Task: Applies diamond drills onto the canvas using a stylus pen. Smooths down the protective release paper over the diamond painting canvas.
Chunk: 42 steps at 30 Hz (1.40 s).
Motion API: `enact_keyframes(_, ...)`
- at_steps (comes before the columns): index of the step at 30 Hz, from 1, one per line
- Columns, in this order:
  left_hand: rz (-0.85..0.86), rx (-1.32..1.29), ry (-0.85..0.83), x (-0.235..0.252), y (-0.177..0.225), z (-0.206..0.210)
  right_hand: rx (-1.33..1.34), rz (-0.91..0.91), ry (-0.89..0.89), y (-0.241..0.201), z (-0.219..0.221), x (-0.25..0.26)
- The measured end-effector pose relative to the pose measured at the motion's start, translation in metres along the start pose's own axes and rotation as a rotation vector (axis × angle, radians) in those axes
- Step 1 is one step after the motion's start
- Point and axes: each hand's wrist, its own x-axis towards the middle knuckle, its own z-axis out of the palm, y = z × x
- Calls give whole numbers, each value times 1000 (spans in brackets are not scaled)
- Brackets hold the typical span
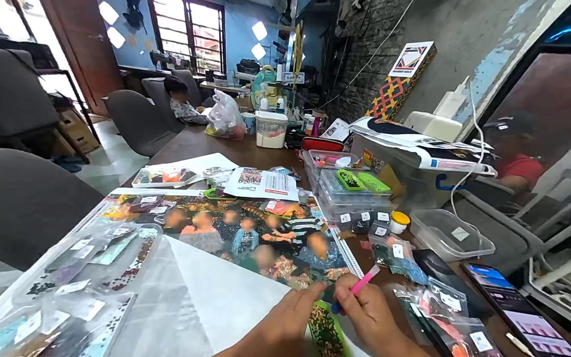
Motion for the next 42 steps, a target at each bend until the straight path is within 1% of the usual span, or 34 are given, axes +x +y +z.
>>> enact_keyframes(3,1,1,11,0,-1,1,-37,-32,-35,2,2,-1)
enact_keyframes(6,-51,10,-27,0,3,-1,-75,-36,-21,3,2,-1)
enact_keyframes(10,-120,29,-96,2,8,-3,-64,-19,6,4,1,0)
enact_keyframes(16,-130,39,-105,3,11,-6,-67,-29,-35,1,0,1)
enact_keyframes(19,-120,16,-74,3,11,-6,-36,-39,44,0,-6,0)
enact_keyframes(22,-31,37,7,3,10,-3,4,-14,171,-4,-18,1)
enact_keyframes(25,50,59,50,1,10,-3,35,17,249,-7,-27,2)
enact_keyframes(28,40,77,64,0,9,-1,66,48,290,-6,-29,4)
enact_keyframes(32,5,36,6,0,14,-3,58,56,277,-5,-30,4)
enact_keyframes(38,8,80,49,0,5,0,62,64,241,-6,-29,3)
enact_keyframes(42,-15,113,33,1,4,1,63,60,141,-5,-22,1)
